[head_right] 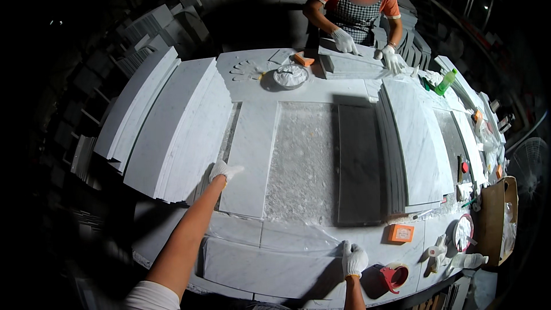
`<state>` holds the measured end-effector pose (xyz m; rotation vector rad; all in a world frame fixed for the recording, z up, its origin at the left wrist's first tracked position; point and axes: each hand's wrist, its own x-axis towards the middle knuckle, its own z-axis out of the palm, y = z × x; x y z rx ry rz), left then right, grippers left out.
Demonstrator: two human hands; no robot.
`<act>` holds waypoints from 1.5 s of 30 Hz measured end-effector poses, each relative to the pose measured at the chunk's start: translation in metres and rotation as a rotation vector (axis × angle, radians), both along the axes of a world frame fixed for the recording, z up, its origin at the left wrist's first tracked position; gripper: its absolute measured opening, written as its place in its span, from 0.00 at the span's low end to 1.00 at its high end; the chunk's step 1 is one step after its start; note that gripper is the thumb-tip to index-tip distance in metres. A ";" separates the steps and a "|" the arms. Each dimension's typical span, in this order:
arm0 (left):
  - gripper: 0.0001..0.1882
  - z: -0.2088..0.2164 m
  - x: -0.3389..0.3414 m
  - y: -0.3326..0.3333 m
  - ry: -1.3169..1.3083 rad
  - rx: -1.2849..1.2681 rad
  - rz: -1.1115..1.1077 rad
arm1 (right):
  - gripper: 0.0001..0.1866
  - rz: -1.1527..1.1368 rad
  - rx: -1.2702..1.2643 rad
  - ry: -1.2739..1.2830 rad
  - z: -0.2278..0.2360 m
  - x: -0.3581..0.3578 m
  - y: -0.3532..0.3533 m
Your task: The person stacks white rectangular panels on a workbench, placing thin plastic sheets between them. They repeatedly pick up panels, align them, and add them to a growing stack while another worker handles similar panels across the table.
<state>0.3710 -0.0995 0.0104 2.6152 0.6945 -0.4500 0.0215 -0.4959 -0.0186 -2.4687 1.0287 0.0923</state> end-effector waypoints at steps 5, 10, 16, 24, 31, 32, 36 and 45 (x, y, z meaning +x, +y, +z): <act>0.49 0.002 0.003 0.005 0.023 -0.073 -0.010 | 0.27 -0.003 0.042 0.011 0.010 0.004 0.002; 0.51 -0.017 0.007 0.015 -0.051 -0.106 -0.040 | 0.27 -0.020 0.012 0.050 0.003 0.001 0.001; 0.55 -0.038 0.015 0.023 0.024 -0.230 0.035 | 0.27 -0.018 0.019 0.040 0.006 0.002 0.001; 0.57 -0.028 0.013 0.030 0.002 -0.291 0.034 | 0.28 -0.009 0.022 0.023 0.018 0.008 0.008; 0.57 0.000 0.007 0.019 0.046 -0.428 0.068 | 0.28 -0.025 0.012 0.034 0.009 0.003 0.004; 0.57 0.004 0.006 0.019 0.032 -0.424 0.051 | 0.28 -0.022 0.007 0.025 0.008 0.003 0.004; 0.57 0.011 0.007 0.018 0.076 -0.396 0.051 | 0.28 -0.037 0.008 0.037 0.014 0.004 0.006; 0.51 -0.062 0.035 0.052 0.165 -0.459 0.106 | 0.28 -0.042 -0.009 0.019 0.008 0.003 0.006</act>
